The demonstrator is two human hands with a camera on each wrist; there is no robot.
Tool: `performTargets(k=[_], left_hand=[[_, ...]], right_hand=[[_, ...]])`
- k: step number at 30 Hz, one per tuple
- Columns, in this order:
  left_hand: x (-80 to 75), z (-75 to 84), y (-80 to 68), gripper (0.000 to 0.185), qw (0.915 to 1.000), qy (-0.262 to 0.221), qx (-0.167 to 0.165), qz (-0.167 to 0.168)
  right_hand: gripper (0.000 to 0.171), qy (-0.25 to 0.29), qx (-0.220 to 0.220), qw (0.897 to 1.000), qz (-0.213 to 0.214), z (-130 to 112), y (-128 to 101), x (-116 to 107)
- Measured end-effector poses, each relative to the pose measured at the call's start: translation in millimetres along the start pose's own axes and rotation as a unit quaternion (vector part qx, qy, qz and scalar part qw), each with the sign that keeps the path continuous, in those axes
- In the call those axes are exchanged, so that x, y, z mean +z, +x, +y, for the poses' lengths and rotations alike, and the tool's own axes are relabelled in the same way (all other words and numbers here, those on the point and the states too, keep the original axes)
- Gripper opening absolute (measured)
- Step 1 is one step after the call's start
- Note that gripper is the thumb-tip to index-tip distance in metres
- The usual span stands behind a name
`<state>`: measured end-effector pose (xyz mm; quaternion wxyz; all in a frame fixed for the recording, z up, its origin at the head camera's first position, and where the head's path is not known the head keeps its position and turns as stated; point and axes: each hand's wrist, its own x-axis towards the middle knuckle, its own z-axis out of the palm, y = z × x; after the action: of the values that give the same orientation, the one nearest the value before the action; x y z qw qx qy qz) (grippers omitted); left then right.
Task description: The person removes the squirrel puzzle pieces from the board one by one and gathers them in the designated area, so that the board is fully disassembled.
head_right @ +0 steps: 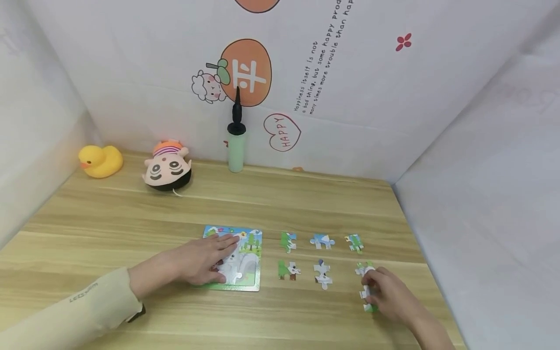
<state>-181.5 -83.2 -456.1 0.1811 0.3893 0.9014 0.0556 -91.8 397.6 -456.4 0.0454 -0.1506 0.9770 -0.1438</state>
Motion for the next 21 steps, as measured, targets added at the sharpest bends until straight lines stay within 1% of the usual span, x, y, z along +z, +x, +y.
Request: performTargets(k=[3, 9, 12, 15, 17, 19, 21], left_hand=[[0.4, 0.1, 1.3, 0.085, 1.0000, 0.001, 0.000, 0.000], [0.8, -0.3, 2.6, 0.085, 1.0000, 0.004, 0.001, 0.002], [0.9, -0.3, 2.2, 0.085, 1.0000, 0.005, 0.000, -0.001], [0.8, -0.1, 1.4, 0.084, 1.0000, 0.002, -0.003, -0.005], [0.6, 0.2, 0.9, 0.084, 1.0000, 0.000, -0.004, -0.007], [0.4, 0.2, 0.7, 0.084, 1.0000, -0.002, -0.003, -0.006], [-0.2, -0.1, 0.8, 0.084, 1.0000, -0.002, 0.001, -0.003]], right_hand=[[0.026, 0.019, 0.012, 1.000, -0.015, 1.6, 3.7, 0.2], [0.025, 0.029, 0.018, 0.999, -0.010, 3.8, 12.5, -0.7], [0.026, 0.035, 0.023, 0.999, -0.011, -0.7, 16.2, -3.0], [0.024, 0.029, 0.024, 0.999, -0.004, -15.5, 24.0, -8.7], [0.021, 0.024, 0.007, 1.000, 0.011, -31.5, 32.7, -13.2], [0.018, 0.015, -0.021, 0.999, 0.022, -51.6, 44.1, -17.1], [0.015, 0.014, -0.061, 0.998, 0.026, -73.1, 56.6, -17.7]])
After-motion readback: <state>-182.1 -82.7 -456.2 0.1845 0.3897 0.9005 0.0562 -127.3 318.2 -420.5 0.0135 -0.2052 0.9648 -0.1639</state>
